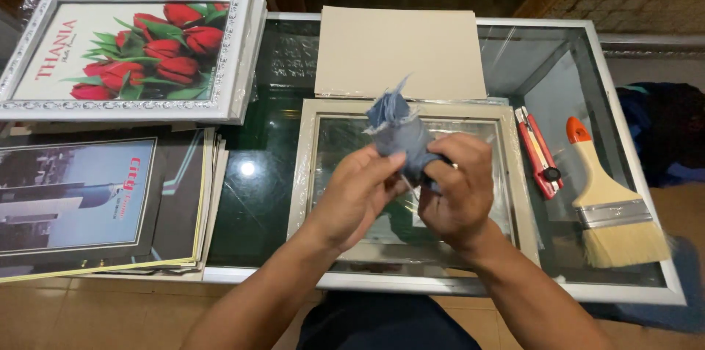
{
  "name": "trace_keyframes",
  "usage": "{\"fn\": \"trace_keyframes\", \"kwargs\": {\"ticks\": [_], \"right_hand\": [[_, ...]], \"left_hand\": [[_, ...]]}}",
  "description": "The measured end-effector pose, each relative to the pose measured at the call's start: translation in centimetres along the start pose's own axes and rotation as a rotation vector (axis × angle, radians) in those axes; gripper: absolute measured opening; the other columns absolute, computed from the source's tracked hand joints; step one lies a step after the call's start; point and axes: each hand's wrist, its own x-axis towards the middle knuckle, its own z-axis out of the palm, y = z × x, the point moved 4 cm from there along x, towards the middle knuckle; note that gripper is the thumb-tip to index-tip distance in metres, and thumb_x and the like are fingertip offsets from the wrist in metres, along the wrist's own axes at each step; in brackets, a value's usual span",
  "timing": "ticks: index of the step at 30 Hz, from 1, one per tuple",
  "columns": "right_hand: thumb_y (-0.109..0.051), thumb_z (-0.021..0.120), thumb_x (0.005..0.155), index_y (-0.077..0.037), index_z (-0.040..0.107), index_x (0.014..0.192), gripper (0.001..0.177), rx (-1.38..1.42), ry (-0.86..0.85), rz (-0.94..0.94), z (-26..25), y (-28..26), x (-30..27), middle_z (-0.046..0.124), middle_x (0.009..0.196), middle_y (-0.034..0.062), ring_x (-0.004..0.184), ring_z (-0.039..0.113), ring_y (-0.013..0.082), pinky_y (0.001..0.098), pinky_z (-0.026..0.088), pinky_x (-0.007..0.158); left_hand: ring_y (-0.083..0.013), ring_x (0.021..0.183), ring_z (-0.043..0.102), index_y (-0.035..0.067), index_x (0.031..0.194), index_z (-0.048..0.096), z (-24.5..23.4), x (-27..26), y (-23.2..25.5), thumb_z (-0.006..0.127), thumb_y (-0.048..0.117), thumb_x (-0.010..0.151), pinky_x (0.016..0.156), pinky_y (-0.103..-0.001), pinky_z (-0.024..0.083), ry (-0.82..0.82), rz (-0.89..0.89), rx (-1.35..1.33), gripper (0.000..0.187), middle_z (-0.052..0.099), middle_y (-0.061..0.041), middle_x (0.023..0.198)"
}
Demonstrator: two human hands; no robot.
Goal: Wiping and cleaning a picture frame with a cloth.
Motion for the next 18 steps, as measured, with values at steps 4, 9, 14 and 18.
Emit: {"fn": "trace_keyframes", "kwargs": {"ticks": [4,9,14,18], "right_hand": [[-0.004,0.067,0.092,0.001,0.057,0.108,0.019,0.188,-0.364,0.132,0.8,-2.5,0.6,0.068,0.119,0.0211,0.107,0.068,0.0467,0.0510,0.059,0.091],[-0.002,0.073,0.090,0.010,0.057,0.121,0.038,0.171,-0.570,0.571,-1.8,4.2,-0.8,0.066,0.116,0.0300,0.110,0.066,0.0506,0.0523,0.057,0.091],[-0.013,0.072,0.097,0.005,0.066,0.123,0.032,-0.352,-0.735,0.812,-4.6,12.7,-2.7,0.066,0.106,0.0263,0.091,0.071,0.0447,0.0563,0.056,0.079],[-0.034,0.048,0.104,-0.005,0.058,0.135,0.043,-0.629,-1.000,1.165,-4.7,14.6,-4.4,0.052,0.128,0.0316,0.107,0.058,0.0595,0.0660,0.046,0.092]], "left_hand": [[-0.0147,0.067,0.057,0.007,0.087,0.071,-4.4,1.5,2.4,0.065,0.028,0.102,0.059,-0.033,0.050,0.197,0.099,0.810,0.026,0.062,-0.002,0.065],[-0.0466,0.091,0.072,0.009,0.105,0.069,-7.5,1.8,7.9,0.072,0.051,0.091,0.074,-0.055,0.055,0.400,-0.026,1.549,0.044,0.073,-0.021,0.085],[-0.0472,0.089,0.074,0.006,0.115,0.057,-8.9,3.5,6.6,0.063,0.041,0.103,0.071,-0.057,0.057,0.448,0.085,1.864,0.038,0.073,-0.024,0.092],[-0.0531,0.058,0.057,0.007,0.111,0.055,-10.3,3.8,3.3,0.054,0.041,0.106,0.045,-0.062,0.045,0.355,0.344,1.990,0.034,0.056,-0.020,0.095]]}}
